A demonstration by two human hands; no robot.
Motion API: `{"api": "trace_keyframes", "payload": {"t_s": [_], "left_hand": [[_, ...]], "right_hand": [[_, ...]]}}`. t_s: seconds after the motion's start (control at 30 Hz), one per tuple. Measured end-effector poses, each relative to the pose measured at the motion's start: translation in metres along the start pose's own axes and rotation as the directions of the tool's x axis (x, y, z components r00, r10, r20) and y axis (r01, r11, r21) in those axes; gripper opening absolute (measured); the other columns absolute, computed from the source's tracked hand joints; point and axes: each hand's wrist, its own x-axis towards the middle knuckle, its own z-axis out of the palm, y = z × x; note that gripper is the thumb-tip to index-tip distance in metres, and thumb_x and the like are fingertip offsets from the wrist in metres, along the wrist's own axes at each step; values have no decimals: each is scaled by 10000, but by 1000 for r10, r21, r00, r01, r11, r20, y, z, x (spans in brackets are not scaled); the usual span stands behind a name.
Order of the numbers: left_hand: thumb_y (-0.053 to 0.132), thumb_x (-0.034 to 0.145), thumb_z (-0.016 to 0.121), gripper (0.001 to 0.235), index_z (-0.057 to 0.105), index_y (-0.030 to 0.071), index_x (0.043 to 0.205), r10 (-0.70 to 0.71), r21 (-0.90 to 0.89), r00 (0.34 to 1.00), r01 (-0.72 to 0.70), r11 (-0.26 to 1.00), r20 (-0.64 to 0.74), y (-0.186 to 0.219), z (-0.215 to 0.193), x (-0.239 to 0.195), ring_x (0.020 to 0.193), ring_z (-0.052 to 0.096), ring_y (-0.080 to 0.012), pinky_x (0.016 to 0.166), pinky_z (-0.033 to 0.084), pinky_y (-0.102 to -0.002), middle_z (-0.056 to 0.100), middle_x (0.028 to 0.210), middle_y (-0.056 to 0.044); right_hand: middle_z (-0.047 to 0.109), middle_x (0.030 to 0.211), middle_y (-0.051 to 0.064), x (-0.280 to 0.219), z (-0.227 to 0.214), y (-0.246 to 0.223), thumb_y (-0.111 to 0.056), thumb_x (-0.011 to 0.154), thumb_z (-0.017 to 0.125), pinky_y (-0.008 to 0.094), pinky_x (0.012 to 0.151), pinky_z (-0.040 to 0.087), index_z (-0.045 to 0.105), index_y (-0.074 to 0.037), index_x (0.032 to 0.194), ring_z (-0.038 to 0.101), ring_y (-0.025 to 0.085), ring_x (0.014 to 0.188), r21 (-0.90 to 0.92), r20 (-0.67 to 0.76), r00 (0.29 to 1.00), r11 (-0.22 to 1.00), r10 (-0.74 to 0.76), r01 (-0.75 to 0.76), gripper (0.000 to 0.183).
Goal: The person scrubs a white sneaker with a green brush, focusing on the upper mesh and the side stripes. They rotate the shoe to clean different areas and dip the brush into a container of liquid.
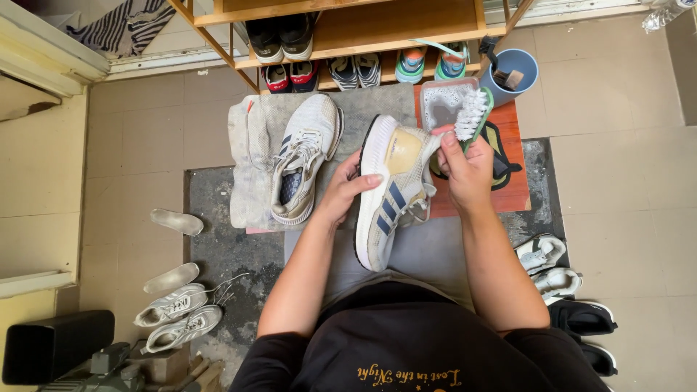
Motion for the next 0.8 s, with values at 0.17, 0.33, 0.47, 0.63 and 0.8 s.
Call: {"api": "trace_keyframes", "payload": {"t_s": [0.17, 0.33, 0.47, 0.63, 0.8], "left_hand": [[152, 689, 907, 797, 565, 65, 1404, 60, 64, 998, -60, 996, 8, -8, -11, 3, 899, 695, -131, 777, 609, -276, 699, 1035, -56], [124, 596, 982, 1028, 464, 53, 1480, 148, 223, 988, -154, 962, 44, 8, -13, -4, 1033, 660, -174, 921, 569, -335, 690, 1161, -118], [111, 546, 1002, 1116, 394, 58, 1480, 334, 378, 938, -343, 860, 91, 56, 11, -21, 1196, 604, -236, 1089, 469, -406, 635, 1275, -152], [33, 579, 928, 1002, 378, 34, 1417, 582, 541, 798, -562, 625, 157, 59, 17, -19, 1443, 414, -408, 1231, 298, -538, 540, 1441, -207], [47, 680, 928, 887, 385, 44, 1381, 652, 629, 746, -573, 526, 135, 32, 2, -13, 1451, 378, -442, 1208, 330, -567, 472, 1508, -212]], "right_hand": [[507, 576, 69, -5, -1, 8, -175, 1067, 591, 179, 417, 320, 675, 54, 1083, 351, 33, 418, 27, 5, 1000, 1000, 11, -11, 244], [569, 639, 107, -15, 2, -13, -154, 1058, 575, 186, 416, 329, 671, 71, 1106, 388, 35, 412, 5, 28, 1000, 1000, 3, -3, 249], [390, 479, 33, -20, 13, -49, -108, 987, 636, 193, 450, 286, 693, 89, 1098, 314, 42, 435, -98, 61, 992, 988, -112, 118, 233], [720, 868, 146, -21, 20, -70, -74, 951, 750, 289, 769, 530, 754, 47, 1117, 602, 88, 838, -289, 53, 967, 923, -251, 255, 206], [743, 956, 166, -26, 15, -35, -13, 951, 766, 354, 863, 546, 750, 46, 1114, 634, 137, 995, -352, 83, 971, 905, -225, 239, 174]]}}
